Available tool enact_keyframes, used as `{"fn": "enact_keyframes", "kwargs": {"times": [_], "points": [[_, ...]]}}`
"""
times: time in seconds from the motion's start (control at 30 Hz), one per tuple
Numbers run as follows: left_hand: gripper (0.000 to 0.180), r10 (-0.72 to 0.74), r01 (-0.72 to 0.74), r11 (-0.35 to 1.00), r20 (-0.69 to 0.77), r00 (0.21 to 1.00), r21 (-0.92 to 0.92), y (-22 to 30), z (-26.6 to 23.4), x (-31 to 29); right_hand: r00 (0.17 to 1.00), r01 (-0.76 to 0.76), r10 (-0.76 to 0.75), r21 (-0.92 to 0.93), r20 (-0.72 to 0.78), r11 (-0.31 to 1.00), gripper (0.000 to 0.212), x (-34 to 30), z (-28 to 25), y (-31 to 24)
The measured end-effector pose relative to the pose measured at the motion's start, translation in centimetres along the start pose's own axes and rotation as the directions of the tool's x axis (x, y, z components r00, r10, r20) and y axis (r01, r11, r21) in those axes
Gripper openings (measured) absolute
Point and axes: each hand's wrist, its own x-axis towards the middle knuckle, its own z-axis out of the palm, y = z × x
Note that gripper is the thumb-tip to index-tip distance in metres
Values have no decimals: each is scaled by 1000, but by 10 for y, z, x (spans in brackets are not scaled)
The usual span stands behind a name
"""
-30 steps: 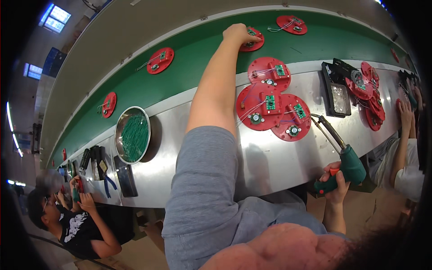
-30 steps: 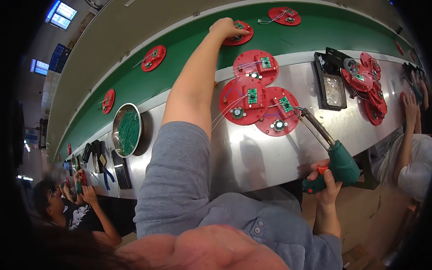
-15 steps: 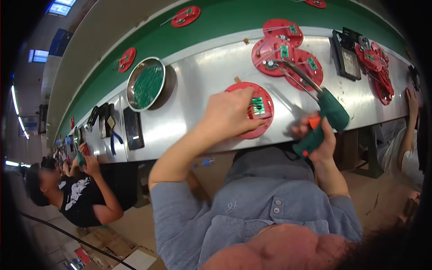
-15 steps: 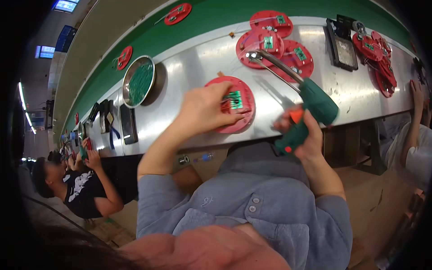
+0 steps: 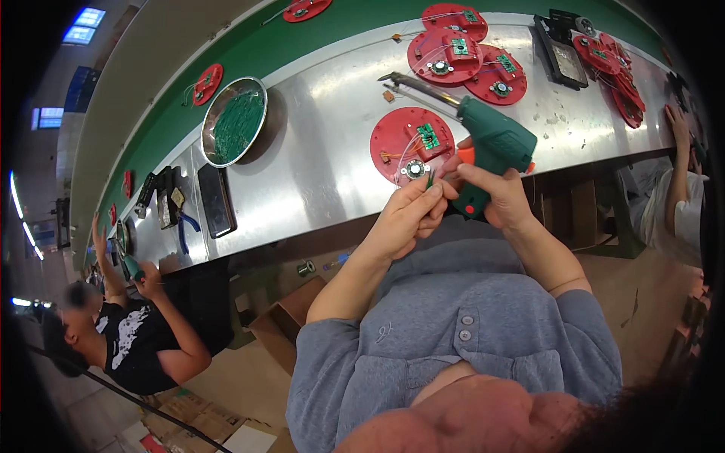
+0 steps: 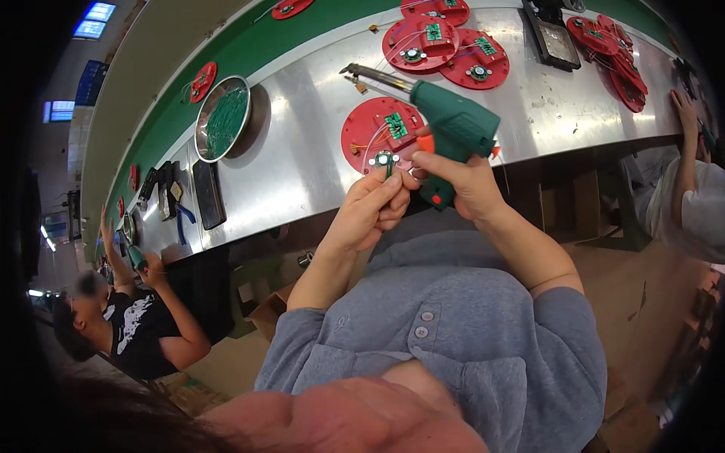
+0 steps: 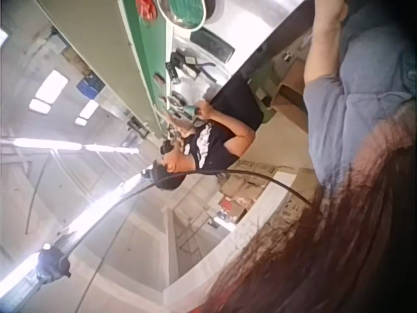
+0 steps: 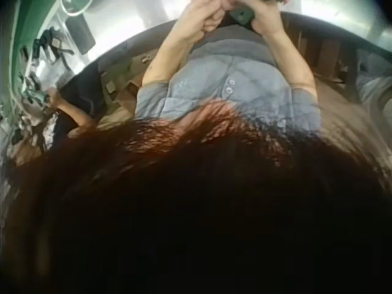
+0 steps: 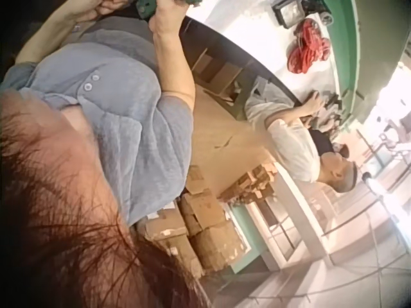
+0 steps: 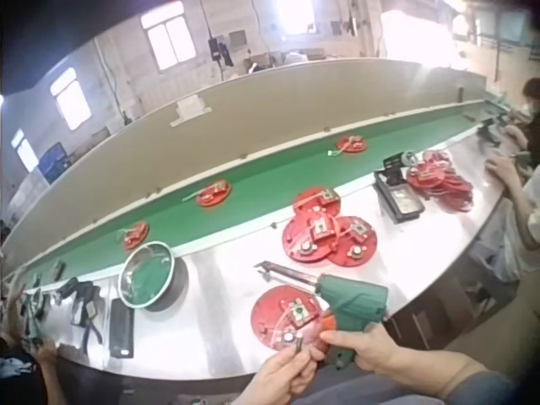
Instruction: Assembling electronic components onto a base using a soldering iron.
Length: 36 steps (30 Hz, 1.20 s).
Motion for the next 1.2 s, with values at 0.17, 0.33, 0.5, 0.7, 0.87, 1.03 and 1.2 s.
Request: {"fn": "enact_keyframes", "kwargs": {"times": [0.17,0.33,0.5,0.7,0.87,1.03,1.2], "points": [[23,-15,12,996,41,999,88,-10,-3,4,998,-8,13,-95,56,995,37,0,3,4],[18,37,-31,992,-48,998,124,-10,7,4,997,43,-33,-140,69,989,35,0,2,9],[8,298,-270,937,-103,949,220,-19,-12,10,993,117,-119,-178,2,977,35,3,-2,21],[15,649,-341,-49,289,703,939,10,-16,15,984,178,-178,-7,5,984,27,25,-11,16],[17,649,-215,-236,318,691,948,15,-18,14,966,238,-229,-67,117,969,25,35,-15,20],[17,697,-167,-239,288,657,957,24,-27,13,979,182,-178,-34,101,983,26,35,-13,17],[11,718,-213,-151,255,647,965,39,-38,10,976,186,-189,41,112,982,24,43,0,16]]}}
